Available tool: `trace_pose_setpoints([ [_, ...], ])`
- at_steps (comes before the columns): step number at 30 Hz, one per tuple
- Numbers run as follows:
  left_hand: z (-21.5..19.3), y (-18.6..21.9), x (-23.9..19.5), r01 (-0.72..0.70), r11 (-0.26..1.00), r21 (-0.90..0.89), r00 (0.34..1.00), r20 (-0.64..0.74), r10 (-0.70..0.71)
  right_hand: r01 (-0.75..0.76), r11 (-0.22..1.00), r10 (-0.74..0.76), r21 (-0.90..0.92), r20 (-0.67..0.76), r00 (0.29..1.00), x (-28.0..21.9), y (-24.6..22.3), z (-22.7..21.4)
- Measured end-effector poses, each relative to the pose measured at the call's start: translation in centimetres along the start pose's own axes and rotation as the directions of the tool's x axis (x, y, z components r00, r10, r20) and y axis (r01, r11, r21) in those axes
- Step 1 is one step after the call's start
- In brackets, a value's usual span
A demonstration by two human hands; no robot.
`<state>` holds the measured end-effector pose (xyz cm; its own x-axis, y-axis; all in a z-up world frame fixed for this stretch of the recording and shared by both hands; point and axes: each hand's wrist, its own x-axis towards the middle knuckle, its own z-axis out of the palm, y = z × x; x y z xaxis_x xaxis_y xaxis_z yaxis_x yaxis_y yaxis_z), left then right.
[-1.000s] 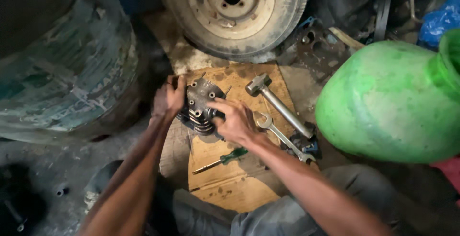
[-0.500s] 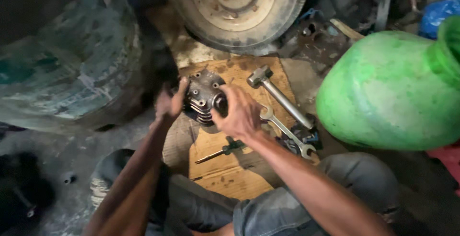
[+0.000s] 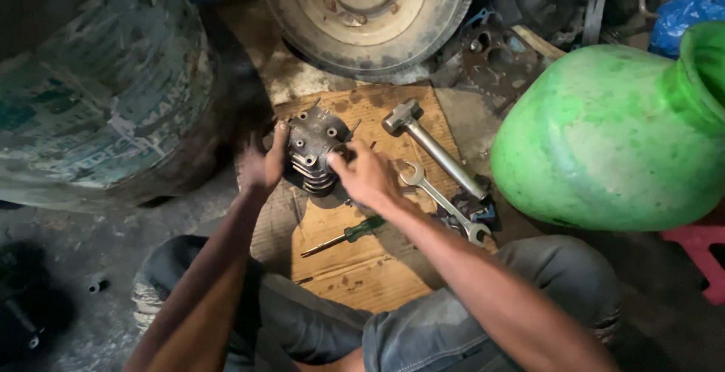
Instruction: The person uses a hammer to remove a component from a mechanical part, then cleans the part with a cloth and a screwdriver. They inspect the removed component and continue cleaning the main part.
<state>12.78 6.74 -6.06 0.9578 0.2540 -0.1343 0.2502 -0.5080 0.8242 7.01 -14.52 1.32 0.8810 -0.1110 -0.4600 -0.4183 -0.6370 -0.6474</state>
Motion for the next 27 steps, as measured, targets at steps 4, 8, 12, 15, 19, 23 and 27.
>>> trace_pose_setpoints([
  [4, 0.9, -0.7, 0.4, -0.07, 0.977, -0.203, 0.997, 0.018, 0.076, 0.676, 0.442, -0.895, -0.59, -0.241, 0.375, -0.4, -0.1, -0.2],
  [8, 1.2, -1.2, 0.8, -0.067, 0.994, -0.086, 0.998, -0.025, 0.066, 0.319, 0.908, -0.383, -0.274, -0.229, 0.895, -0.6, -0.7, -0.5],
  [12, 2.0, -1.6, 0.4, -0.116, 0.977, -0.179, 0.992, -0.073, 0.104, 0.349, 0.901, -0.377, -0.257, -0.065, 0.924, -0.4, -0.2, -0.5],
  [15, 1.8, -1.2, 0.6, -0.093, 0.975, -0.2, 0.993, -0.096, 0.075, 0.663, 0.383, -0.923, -0.643, -0.24, 0.3, 0.4, 0.1, -0.2],
  [19, 1.7, -0.3, -0.2, -0.029, 0.988, -0.152, 0.991, -0.133, 0.009, 0.325, 0.937, -0.347, -0.129, -0.251, 0.904, 1.3, 0.6, 0.4],
  [23, 1.3, 0.8, -1.2, -0.198, 0.98, -0.008, 0.961, -0.2, 0.193, 0.668, 0.626, -0.777, -0.402, -0.245, 0.58, 1.1, 1.0, 0.5],
  [27, 0.9, 1.5, -2.8, -0.39, 0.916, 0.094, 0.902, -0.161, 0.4, 0.572, 0.771, -0.637, -0.282, -0.311, 0.705, 1.0, 1.1, 0.4],
])
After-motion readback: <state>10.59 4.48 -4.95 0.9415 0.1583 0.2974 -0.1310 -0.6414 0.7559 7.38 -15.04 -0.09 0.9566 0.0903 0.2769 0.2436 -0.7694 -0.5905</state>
